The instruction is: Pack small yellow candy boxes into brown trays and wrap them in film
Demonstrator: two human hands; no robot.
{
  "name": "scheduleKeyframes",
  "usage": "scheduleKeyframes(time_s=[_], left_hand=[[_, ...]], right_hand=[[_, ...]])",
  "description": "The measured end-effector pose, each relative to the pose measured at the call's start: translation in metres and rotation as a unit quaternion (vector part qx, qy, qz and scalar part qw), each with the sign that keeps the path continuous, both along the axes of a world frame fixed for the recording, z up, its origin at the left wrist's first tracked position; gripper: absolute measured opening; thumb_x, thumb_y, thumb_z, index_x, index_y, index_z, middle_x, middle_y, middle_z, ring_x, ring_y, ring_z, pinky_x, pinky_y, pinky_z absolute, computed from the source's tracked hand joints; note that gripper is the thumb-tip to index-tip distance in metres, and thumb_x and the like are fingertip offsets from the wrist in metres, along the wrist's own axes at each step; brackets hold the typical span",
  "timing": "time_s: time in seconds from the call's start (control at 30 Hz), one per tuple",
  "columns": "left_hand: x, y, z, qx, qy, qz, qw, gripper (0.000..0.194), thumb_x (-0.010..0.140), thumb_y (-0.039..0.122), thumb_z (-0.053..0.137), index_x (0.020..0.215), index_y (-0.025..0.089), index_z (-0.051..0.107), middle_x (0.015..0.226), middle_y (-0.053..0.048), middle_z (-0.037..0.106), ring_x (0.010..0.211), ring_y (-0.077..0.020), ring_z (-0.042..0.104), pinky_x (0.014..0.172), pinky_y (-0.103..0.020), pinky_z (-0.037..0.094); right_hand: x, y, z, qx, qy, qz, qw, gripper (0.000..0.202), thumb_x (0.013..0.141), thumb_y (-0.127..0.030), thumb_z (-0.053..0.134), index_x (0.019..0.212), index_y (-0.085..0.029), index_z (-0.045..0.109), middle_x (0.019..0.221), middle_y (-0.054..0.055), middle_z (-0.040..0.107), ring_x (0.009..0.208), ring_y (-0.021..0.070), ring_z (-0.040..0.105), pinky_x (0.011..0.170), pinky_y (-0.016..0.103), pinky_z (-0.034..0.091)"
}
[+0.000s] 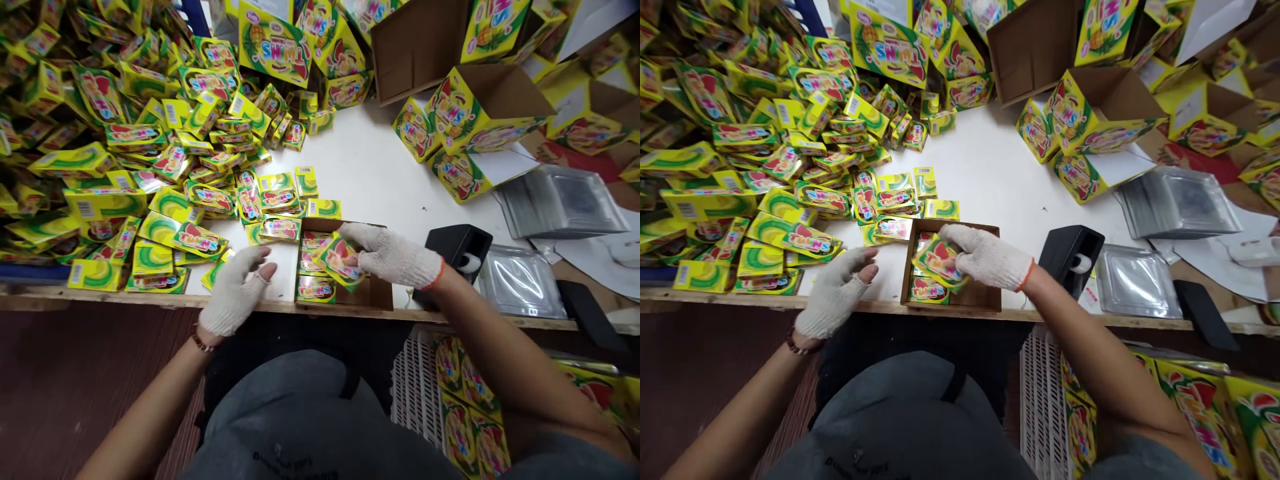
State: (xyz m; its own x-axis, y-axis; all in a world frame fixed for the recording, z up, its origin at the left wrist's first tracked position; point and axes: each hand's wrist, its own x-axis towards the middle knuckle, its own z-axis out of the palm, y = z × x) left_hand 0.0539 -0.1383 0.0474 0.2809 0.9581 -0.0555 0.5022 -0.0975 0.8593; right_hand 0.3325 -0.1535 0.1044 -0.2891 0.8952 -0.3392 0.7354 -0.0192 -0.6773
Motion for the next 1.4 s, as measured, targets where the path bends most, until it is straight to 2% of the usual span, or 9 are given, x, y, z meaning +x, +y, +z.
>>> scheduleKeyframes(time_s=[0.13, 0.27, 0.43, 0.7, 0.9, 1.0, 1.13, 1.2, 1.4], left_hand=[[-0.040, 0.010, -0.009, 0.089, 0.385, -0.012, 0.919, 0.035, 0.082, 0.044, 0.062, 0.103, 0.017, 0.065, 0.103, -0.017, 0.066, 0.105, -0.0392, 0.062, 0.089, -0.052, 0.051], [-0.050, 0.007, -0.004, 0.044, 0.532, -0.034, 0.845, 0.044, 0.088, 0.043, 0.055, 0.116, 0.011, 0.059, 0.110, -0.024, 0.062, 0.102, -0.0440, 0.062, 0.077, -0.049, 0.050], [-0.058, 0.005, -0.016, 0.033, 0.487, -0.006, 0.873, 0.044, 0.087, 0.045, 0.057, 0.118, 0.013, 0.057, 0.104, -0.021, 0.066, 0.096, -0.0399, 0.065, 0.075, -0.046, 0.050], [-0.029, -0.014, -0.012, 0.205, 0.181, -0.013, 0.962, 0.053, 0.085, 0.040, 0.065, 0.131, 0.016, 0.051, 0.120, -0.012, 0.066, 0.109, -0.0267, 0.065, 0.097, -0.041, 0.053], [0.013, -0.013, 0.013, 0.378, 0.130, -0.111, 0.910, 0.058, 0.088, 0.025, 0.065, 0.141, 0.018, 0.042, 0.126, -0.015, 0.062, 0.119, -0.0274, 0.060, 0.101, -0.046, 0.053], [0.031, -0.010, 0.018, 0.452, 0.131, -0.163, 0.867, 0.065, 0.089, 0.017, 0.062, 0.147, 0.020, 0.033, 0.124, -0.015, 0.062, 0.119, -0.0267, 0.060, 0.100, -0.047, 0.054], [0.047, -0.011, 0.013, 0.535, 0.109, -0.164, 0.821, 0.068, 0.087, 0.006, 0.060, 0.148, 0.024, 0.034, 0.125, -0.013, 0.062, 0.125, -0.0254, 0.058, 0.104, -0.047, 0.053], [0.050, -0.013, 0.006, 0.543, 0.090, -0.177, 0.816, 0.067, 0.088, 0.005, 0.059, 0.147, 0.025, 0.036, 0.125, -0.013, 0.062, 0.129, -0.0249, 0.055, 0.106, -0.046, 0.052], [0.036, 0.009, -0.015, 0.440, 0.137, -0.139, 0.876, 0.066, 0.086, 0.009, 0.055, 0.148, 0.024, 0.035, 0.146, -0.019, 0.047, 0.139, -0.0312, 0.045, 0.108, -0.052, 0.048]], right_hand=[[0.007, 0.005, -0.007, -0.125, -0.249, 0.159, 0.947, 0.038, 0.081, -0.015, 0.060, 0.118, -0.019, 0.069, 0.109, 0.009, 0.073, 0.093, 0.0236, 0.067, 0.075, 0.029, 0.048], [-0.013, 0.014, -0.034, -0.193, -0.336, 0.271, 0.881, 0.033, 0.083, -0.018, 0.061, 0.115, -0.017, 0.071, 0.117, 0.014, 0.072, 0.100, 0.0281, 0.070, 0.071, 0.031, 0.048], [-0.016, 0.003, -0.046, -0.150, -0.365, 0.214, 0.894, 0.040, 0.085, -0.022, 0.062, 0.123, -0.015, 0.067, 0.121, 0.019, 0.070, 0.106, 0.0331, 0.069, 0.076, 0.036, 0.052], [-0.019, -0.012, -0.056, -0.188, -0.362, 0.211, 0.889, 0.026, 0.086, -0.019, 0.058, 0.108, -0.016, 0.072, 0.112, 0.018, 0.073, 0.100, 0.0311, 0.071, 0.074, 0.035, 0.051], [-0.008, 0.000, -0.012, -0.054, -0.021, -0.056, 0.997, 0.025, 0.096, -0.031, 0.045, 0.096, -0.017, 0.066, 0.089, 0.007, 0.070, 0.079, 0.0171, 0.066, 0.068, 0.027, 0.051], [-0.002, 0.006, 0.004, -0.081, 0.207, -0.170, 0.960, 0.039, 0.100, -0.051, 0.040, 0.103, -0.019, 0.062, 0.088, 0.007, 0.069, 0.070, 0.0154, 0.064, 0.059, 0.025, 0.052], [-0.009, -0.001, -0.007, -0.372, 0.360, -0.050, 0.854, 0.060, 0.096, -0.070, 0.034, 0.104, -0.017, 0.059, 0.079, 0.008, 0.068, 0.054, 0.0130, 0.057, 0.044, 0.022, 0.047], [-0.014, -0.010, -0.019, -0.390, 0.418, -0.015, 0.820, 0.058, 0.094, -0.070, 0.040, 0.106, -0.017, 0.058, 0.083, 0.007, 0.067, 0.056, 0.0104, 0.057, 0.045, 0.019, 0.046], [0.012, -0.008, -0.022, -0.143, 0.132, -0.055, 0.979, 0.024, 0.094, -0.032, 0.054, 0.109, -0.015, 0.062, 0.093, 0.009, 0.069, 0.076, 0.0163, 0.064, 0.068, 0.026, 0.053]])
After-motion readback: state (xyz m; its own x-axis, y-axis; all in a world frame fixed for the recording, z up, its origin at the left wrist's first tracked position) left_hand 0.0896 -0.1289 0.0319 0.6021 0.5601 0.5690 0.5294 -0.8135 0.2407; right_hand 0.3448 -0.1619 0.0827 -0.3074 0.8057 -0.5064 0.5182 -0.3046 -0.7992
